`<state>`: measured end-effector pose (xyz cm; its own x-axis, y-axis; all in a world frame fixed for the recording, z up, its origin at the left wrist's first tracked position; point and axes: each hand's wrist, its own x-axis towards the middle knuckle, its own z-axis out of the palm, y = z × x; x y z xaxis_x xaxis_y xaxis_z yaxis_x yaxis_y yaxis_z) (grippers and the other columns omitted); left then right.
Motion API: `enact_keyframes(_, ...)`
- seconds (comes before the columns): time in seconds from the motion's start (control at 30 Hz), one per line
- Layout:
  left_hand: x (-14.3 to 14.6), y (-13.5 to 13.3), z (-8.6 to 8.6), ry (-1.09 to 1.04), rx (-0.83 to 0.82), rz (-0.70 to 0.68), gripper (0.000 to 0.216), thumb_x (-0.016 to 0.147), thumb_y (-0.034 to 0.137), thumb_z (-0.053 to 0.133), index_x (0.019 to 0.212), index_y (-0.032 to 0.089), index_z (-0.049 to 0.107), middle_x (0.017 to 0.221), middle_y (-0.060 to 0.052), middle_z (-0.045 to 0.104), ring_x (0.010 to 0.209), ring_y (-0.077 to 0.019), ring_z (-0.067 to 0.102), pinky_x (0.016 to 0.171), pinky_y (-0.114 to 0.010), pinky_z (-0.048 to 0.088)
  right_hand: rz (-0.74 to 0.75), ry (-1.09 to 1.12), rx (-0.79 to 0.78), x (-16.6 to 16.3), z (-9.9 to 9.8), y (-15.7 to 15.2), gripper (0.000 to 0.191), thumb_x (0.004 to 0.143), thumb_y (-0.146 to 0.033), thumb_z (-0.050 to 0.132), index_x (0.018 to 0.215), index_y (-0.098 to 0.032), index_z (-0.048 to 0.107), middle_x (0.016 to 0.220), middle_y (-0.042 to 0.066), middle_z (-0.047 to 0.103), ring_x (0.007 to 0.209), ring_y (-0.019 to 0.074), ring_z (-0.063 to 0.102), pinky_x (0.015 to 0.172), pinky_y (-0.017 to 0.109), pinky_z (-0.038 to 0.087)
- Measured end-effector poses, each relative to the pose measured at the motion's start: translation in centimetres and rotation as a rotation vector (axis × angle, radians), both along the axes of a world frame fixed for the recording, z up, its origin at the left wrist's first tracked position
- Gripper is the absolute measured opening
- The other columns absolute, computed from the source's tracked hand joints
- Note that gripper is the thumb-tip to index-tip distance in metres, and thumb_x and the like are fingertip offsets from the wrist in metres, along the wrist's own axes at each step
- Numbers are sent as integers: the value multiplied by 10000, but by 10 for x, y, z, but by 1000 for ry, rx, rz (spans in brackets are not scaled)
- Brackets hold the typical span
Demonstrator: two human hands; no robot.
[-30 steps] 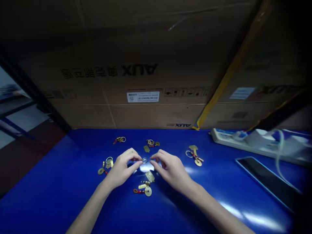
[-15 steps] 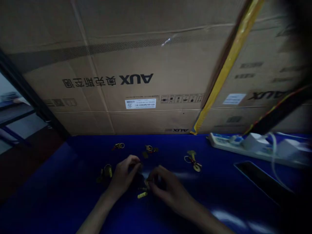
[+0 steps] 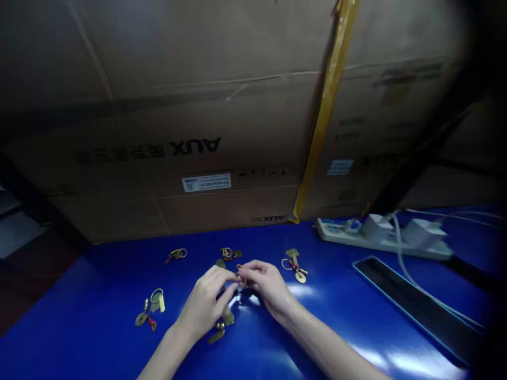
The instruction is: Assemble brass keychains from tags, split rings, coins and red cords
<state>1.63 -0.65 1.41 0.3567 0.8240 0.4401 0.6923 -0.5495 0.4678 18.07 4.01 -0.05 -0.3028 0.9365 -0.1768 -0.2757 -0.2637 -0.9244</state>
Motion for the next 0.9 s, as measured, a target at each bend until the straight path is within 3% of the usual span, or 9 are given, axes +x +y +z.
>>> enact_keyframes(0.07,-2,3,-2,134,139,-39,167,912,228,540,1053,215,629,1068,-70,662,994,-210,595,829,-343,528,-24,10,-7,1,0,1,213,596,-333,767,666,-154,674,626,26,681,603,154,611,626,270,473)
enact_keyframes(0.17,-4,8,-4,297,397,8,183,896,160,548,1041,209,649,1170,-89,631,1112,-245,551,922,-425,499,-24,4,-9,0,-1,2,233,610,-365,754,678,-155,682,654,45,687,615,167,625,639,290,494)
enact_keyframes(0.3,-7,14,-5,330,575,9,204,900,119,523,1011,221,661,1241,-72,607,1223,-252,488,1051,-521,376,-15,-68,50,5,-1,5,283,624,-415,745,707,-149,697,721,79,705,688,218,653,704,353,514)
enact_keyframes(0.4,-11,15,-5,241,530,133,151,897,166,549,949,232,674,1274,-75,577,1280,-279,430,1055,-585,335,-80,-191,205,15,2,9,212,622,-368,768,699,-179,710,974,101,705,1002,293,614,943,436,430)
enact_keyframes(0.47,-14,15,-6,205,477,211,134,885,183,566,927,240,681,1307,-79,544,1318,-305,377,1048,-625,313,-169,-414,481,21,4,10,119,682,-317,738,726,-209,717,1233,93,612,1259,330,436,1077,514,272)
enact_keyframes(0.53,-15,15,-8,208,434,236,144,879,178,566,924,246,684,1346,-79,508,1344,-321,336,1052,-651,285,-228,-691,798,23,4,8,68,766,-275,667,771,-228,715,1394,71,485,1385,345,239,1094,607,169)
enact_keyframes(0.6,-13,14,-11,210,407,241,154,881,171,556,914,247,686,1368,-79,487,1357,-328,313,1057,-664,263,-235,-882,1000,22,3,5,96,821,-246,607,807,-227,701,1451,69,415,1417,357,140,1064,676,161)
enact_keyframes(0.7,-10,11,-14,200,375,238,154,886,182,551,925,253,682,1395,-74,457,1373,-329,282,1063,-671,244,-206,-1008,1111,17,0,-1,114,860,-223,556,843,-213,668,1470,83,381,1425,357,108,1045,699,201)
enact_keyframes(0.9,-7,9,-20,185,297,225,176,884,162,545,950,263,672,1409,-63,434,1385,-311,249,1073,-660,230,-144,-1120,1156,15,-2,-4,129,883,-177,499,877,-192,628,1453,112,398,1430,341,103,1062,687,205)
